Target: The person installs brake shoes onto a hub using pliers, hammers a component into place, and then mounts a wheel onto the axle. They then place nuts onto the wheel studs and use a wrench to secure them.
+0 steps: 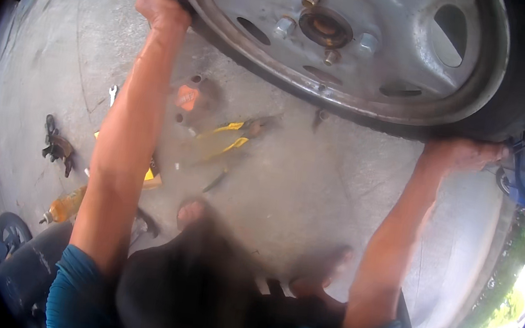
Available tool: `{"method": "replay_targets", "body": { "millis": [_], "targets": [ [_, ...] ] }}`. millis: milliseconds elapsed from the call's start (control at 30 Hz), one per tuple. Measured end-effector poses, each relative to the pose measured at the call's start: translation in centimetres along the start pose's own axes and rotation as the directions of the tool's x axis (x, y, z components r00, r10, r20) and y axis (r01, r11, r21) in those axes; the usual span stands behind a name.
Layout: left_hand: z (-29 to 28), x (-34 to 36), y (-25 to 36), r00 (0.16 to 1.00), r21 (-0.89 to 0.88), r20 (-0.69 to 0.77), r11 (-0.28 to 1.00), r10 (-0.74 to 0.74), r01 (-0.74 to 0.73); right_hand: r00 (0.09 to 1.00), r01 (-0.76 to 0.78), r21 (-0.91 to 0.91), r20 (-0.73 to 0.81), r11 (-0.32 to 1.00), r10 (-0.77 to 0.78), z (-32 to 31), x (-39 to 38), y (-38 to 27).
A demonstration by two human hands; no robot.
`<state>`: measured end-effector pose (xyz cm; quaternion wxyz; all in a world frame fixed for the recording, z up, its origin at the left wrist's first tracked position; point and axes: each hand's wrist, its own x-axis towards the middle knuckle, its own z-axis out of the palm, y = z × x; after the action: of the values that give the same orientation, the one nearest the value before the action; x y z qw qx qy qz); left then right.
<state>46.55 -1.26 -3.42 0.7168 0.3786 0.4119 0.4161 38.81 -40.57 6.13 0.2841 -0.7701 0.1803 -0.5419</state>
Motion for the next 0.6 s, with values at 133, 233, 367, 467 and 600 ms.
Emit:
{"method": "replay_targets", "body": {
  "millis": [133, 233, 367, 467, 600],
  "targets": [
    [0.1, -0.1, -0.3, 0.909, -0.295, 0.417, 0.946, 0.002, 0.134, 0.971, -0.237, 0.310, 0.049, 0.921, 0.234, 0.5, -0.1, 0.1],
    [-1.1, -1.1, 0.4, 0.951, -0.270, 0.307, 0.956, -0.028, 0.115, 0.998, -0.056, 0.059, -0.014, 0.997, 0.057, 1.1, 0.8, 1.6],
    [-0.8, -0.9, -0.2, 0.954, -0.280, 0.298, 0.951, -0.042, 0.130, 1.000, -0.013, 0.161, -0.018, 0.987, 0.016, 1.3, 1.5, 4.2],
    [1.0, 0.5, -0.3, 0.906, -0.256, 0.421, 0.954, -0.037, 0.158, 0.996, 0.062, 0.232, -0.076, 0.971, -0.046, 0.6, 1.8, 5.1],
    [2.1, 0.4, -0.2, 0.911, -0.070, 0.377, 0.986, 0.166, -0.151, 0.980, 0.200, -0.064, 0.009, 0.978, -0.200, 1.2, 2.1, 5.3]
  ]
}}
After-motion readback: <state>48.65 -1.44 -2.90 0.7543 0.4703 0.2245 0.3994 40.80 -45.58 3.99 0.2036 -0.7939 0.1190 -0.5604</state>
